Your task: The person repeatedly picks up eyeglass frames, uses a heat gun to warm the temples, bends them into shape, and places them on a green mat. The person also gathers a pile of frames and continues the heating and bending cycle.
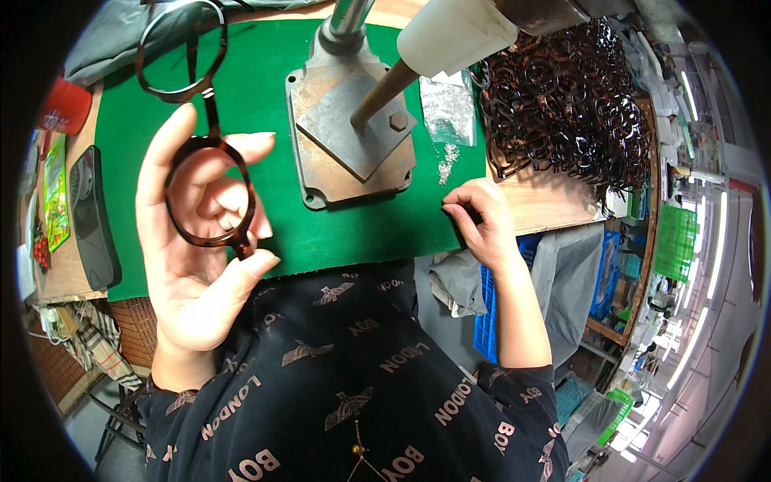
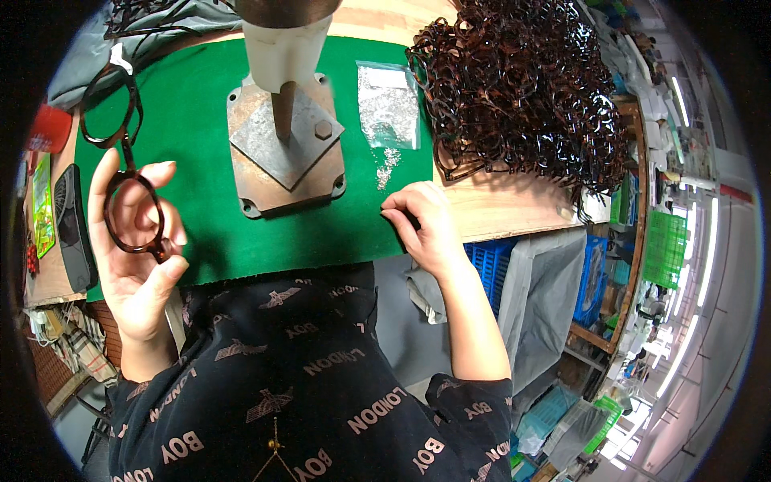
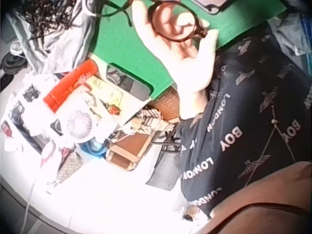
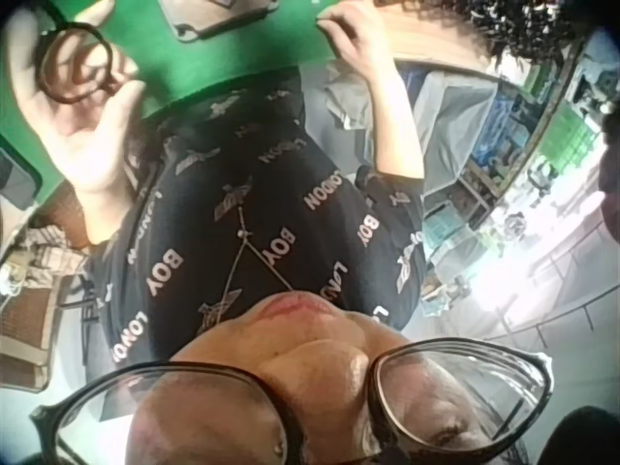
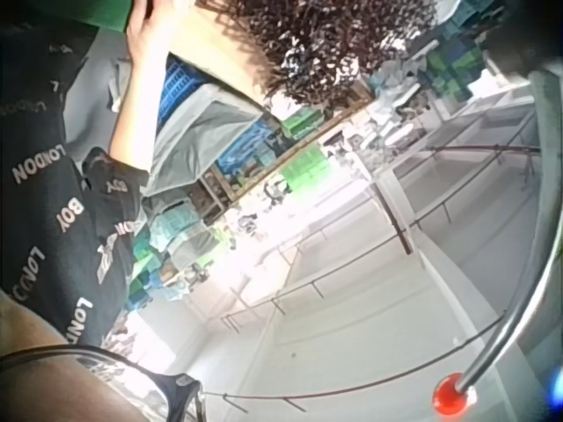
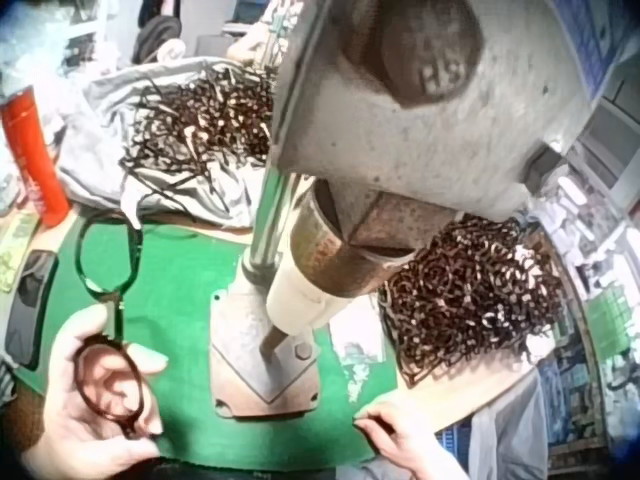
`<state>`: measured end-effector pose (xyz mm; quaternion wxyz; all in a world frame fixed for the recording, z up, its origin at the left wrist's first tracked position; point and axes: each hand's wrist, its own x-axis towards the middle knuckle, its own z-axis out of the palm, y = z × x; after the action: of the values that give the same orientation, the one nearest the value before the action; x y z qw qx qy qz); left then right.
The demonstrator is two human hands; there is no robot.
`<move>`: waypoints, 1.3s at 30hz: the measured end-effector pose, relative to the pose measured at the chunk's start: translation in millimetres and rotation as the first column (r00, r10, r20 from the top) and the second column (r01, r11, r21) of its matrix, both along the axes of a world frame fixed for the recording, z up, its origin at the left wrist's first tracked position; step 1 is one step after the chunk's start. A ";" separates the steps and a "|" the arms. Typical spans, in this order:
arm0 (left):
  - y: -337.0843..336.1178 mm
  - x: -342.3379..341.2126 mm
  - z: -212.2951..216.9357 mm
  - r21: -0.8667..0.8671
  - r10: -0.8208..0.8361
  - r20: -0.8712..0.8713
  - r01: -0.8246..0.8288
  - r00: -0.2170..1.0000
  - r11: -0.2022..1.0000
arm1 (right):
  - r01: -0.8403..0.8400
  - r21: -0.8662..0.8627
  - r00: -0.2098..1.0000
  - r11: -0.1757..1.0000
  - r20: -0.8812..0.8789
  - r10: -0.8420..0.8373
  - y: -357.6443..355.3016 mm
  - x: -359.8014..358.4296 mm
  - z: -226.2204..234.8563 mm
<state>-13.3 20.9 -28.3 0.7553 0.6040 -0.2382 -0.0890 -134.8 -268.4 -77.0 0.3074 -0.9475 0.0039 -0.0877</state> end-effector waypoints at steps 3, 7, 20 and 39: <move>-2.3 0.3 -4.1 -0.050 -0.083 -0.101 0.078 0.991 0.996 | -0.057 -0.088 0.998 0.994 -0.013 0.056 1.0 3.7 2.1; -10.8 4.0 -4.5 -0.089 -0.263 -0.195 0.250 0.945 0.964 | -0.124 -0.235 0.990 0.964 -0.093 0.105 4.8 5.7 7.2; -21.2 3.0 2.1 -0.143 -0.425 -0.058 0.414 0.903 0.899 | -0.454 0.273 0.862 0.848 0.373 0.342 96.7 64.8 79.1; -22.7 -1.6 6.8 -0.092 -0.373 -0.054 0.367 0.926 0.925 | -0.385 0.307 0.896 0.870 0.350 0.272 98.1 62.0 77.6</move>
<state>-14.9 -1.8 -21.6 0.7566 0.5137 -0.3246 -0.2415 -72.8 -170.2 0.6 0.4874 -0.8351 -0.1886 -0.1719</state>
